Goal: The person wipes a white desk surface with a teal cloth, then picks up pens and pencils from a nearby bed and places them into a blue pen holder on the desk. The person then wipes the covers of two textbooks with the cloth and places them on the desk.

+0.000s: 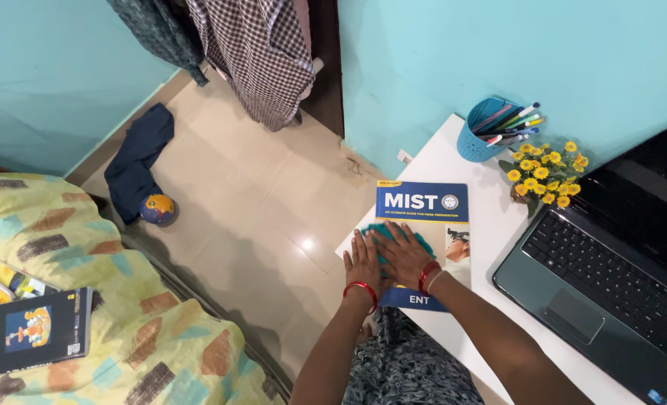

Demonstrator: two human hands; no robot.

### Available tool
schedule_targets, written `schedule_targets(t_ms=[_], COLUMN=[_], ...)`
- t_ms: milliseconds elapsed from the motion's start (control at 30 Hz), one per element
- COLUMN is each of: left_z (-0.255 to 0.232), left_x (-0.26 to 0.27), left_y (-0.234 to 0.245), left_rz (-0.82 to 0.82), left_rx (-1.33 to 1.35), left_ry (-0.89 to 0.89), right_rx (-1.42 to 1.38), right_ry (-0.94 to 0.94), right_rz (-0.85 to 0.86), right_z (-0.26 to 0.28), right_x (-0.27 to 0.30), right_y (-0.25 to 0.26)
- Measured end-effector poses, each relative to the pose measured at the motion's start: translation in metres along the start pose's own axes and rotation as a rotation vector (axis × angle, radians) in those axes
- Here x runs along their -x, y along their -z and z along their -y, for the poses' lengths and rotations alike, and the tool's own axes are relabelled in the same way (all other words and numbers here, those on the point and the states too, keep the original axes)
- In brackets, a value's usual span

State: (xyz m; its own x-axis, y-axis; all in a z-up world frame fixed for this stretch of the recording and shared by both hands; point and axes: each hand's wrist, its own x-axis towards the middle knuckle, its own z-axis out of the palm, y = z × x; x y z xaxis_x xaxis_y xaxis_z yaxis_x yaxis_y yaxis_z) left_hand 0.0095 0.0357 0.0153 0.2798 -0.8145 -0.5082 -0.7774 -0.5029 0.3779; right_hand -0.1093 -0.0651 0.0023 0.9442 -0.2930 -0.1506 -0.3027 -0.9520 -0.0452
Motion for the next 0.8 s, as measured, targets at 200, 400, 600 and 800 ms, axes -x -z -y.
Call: schedule_targets(t_ms=[200,400,600,800], left_z=[-0.008,-0.008,0.005,0.002], left_x=[0.001,0.01,-0.02,-0.022], left_y=[0.006,0.015,-0.024,-0.029], left_rz=[0.034,0.078,0.053,0.05], left_rx=[-0.09,0.01,-0.205,-0.099], left_ry=[-0.011,0.007,-0.045,-0.004], right_rx=[0.017,-0.045,-0.071,-0.095], right_ry=[-0.066,-0.303,-0.543,-0.738], right_rz=[0.014,-0.015,-0.038,-0.205], right_z=[0.001,-0.023,-0.064,-0.079], right_x=[-0.003,-0.028,-0.023,0.015], right_y=[-0.002,-0.01,-0.018,-0.039])
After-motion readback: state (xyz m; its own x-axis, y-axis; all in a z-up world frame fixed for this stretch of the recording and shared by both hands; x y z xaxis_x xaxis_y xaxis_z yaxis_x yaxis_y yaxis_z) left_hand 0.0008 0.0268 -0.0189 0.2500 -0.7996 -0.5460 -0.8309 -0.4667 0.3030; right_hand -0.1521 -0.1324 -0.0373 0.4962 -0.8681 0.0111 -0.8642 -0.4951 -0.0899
